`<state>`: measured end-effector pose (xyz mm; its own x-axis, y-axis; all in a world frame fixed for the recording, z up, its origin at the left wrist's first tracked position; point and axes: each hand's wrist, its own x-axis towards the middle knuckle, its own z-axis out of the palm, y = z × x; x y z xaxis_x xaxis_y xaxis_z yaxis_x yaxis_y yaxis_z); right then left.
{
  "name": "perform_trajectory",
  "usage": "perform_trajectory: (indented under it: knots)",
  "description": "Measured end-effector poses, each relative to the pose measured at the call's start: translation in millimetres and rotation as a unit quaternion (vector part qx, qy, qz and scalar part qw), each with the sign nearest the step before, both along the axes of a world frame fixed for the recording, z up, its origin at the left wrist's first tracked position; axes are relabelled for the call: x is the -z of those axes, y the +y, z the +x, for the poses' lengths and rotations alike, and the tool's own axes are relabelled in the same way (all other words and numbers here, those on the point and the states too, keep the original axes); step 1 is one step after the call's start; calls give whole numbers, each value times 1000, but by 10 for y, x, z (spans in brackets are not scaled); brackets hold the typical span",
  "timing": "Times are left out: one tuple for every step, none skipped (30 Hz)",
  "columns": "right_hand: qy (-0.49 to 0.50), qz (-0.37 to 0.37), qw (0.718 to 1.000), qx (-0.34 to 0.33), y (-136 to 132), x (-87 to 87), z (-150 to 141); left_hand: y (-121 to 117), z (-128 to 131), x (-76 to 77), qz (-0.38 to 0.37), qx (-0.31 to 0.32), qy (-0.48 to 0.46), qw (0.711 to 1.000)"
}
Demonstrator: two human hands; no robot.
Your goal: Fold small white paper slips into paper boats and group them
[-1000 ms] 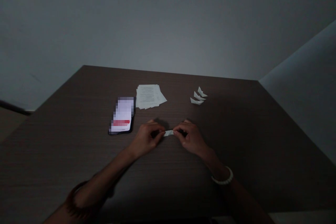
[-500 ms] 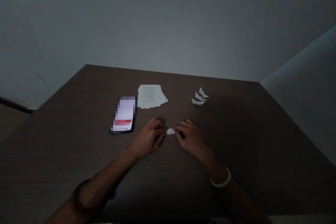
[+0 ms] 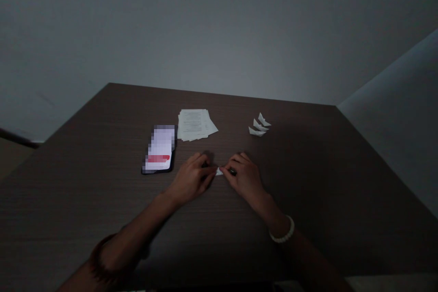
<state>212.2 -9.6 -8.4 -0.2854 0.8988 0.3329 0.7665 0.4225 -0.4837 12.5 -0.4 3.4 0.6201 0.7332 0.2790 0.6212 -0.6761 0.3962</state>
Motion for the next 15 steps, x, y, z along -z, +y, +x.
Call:
perform_trajectory:
  knots:
    - [-1,-2,1000,0,-3,1,-2,1,0,1,0,0,1,1000]
    - [-3,-2,1000,-1,-6,1,-5,2,-1,2,1,0,3,1000]
    - [-6,-2,1000,-5,-11,0,-9,4,-2,3,1,-2,4,1000]
    - [-10,-1,1000,-9,-16,-2,-13,5,-4,5,2,-3,6,1000]
    - [-15,0,1000,-15,-22,-4,-17,6,-6,6,3,-3,8,1000]
    - [-21,1,1000,-21,-27,-6,-20,7,-9,7,4,-3,10,1000]
    - [-28,2,999,-25,-32,-7,-22,7,-13,8,5,-3,13,1000]
    - [-34,2,999,-29,-37,-9,-22,8,-15,9,6,-2,16,1000]
    - [-40,2,999,-31,-41,-11,-21,8,-18,9,5,-2,18,1000]
    - [-45,1,998,-33,-45,-13,-18,8,-20,9,4,-2,20,1000]
    - [-49,0,998,-34,-49,-16,-15,8,-21,10,3,-4,22,1000]
    - [-50,-2,998,-36,-52,-19,-10,8,-21,11,2,-5,22,1000]
    - [-50,-5,998,-37,-56,-24,-6,7,-21,12,0,-6,22,1000]
    - [-49,-7,998,-37,-59,-29,-2,7,-19,15,0,-6,21,1000]
    - [-48,-11,998,-37,-63,-35,1,7,-18,18,1,-7,19,1000]
